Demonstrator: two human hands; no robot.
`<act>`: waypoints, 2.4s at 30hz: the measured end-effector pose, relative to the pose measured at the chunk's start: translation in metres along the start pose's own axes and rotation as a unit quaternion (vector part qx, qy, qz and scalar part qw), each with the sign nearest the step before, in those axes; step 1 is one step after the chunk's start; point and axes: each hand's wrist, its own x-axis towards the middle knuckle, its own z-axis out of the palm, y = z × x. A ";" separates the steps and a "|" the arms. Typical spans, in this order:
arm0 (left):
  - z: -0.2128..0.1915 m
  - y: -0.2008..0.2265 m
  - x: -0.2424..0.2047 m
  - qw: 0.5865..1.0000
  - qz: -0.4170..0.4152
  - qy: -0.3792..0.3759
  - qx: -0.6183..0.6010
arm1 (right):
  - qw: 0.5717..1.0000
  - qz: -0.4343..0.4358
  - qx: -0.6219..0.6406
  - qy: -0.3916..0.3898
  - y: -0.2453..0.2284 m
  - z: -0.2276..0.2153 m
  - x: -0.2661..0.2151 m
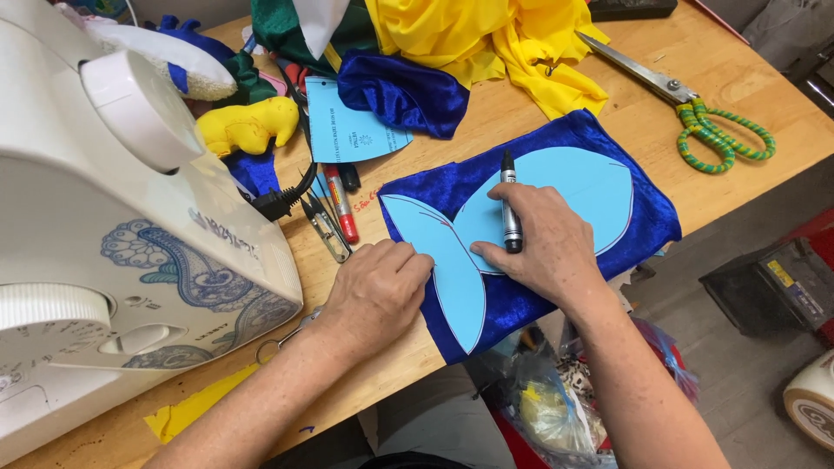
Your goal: The person places a light blue paper pattern onto a piece of dark blue fabric on a wooden table. They smooth the pattern and then use a black marker to trace the outline of the pattern onto the fabric.
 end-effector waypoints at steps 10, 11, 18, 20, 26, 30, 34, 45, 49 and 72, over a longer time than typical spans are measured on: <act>-0.014 0.017 0.005 0.996 0.025 -0.009 -0.081 | 1.000 0.007 -0.002 -0.010 0.002 0.002 0.000; -0.018 0.022 0.008 0.993 0.039 -0.024 -0.112 | 1.000 0.004 -0.003 -0.009 0.002 0.002 0.000; -0.021 0.031 0.011 0.982 0.042 -0.100 -0.155 | 1.000 -0.001 -0.001 -0.006 0.005 0.003 0.000; -0.013 0.028 0.013 0.984 0.045 -0.092 -0.144 | 1.000 0.000 -0.001 -0.007 0.007 0.007 0.000; 0.005 0.023 0.025 0.985 0.059 -0.101 -0.130 | 1.000 -0.012 -0.001 0.029 0.021 0.019 -0.002; 0.001 0.027 0.035 0.986 0.092 -0.085 -0.111 | 0.996 -0.062 0.024 0.053 0.027 0.025 -0.001; -0.001 0.029 0.048 0.984 0.114 -0.064 -0.118 | 0.998 -0.046 0.030 0.019 0.035 0.019 0.002; 0.005 0.022 0.075 0.977 0.082 -0.166 -0.104 | 0.983 0.010 0.076 0.167 0.103 -0.003 0.004; 0.008 0.023 0.088 0.964 0.061 -0.250 -0.071 | 0.986 0.024 0.003 0.168 0.124 0.001 0.006; 0.132 0.069 0.189 0.965 -0.011 -0.148 -0.216 | 0.945 0.096 0.248 0.191 0.157 -0.025 0.024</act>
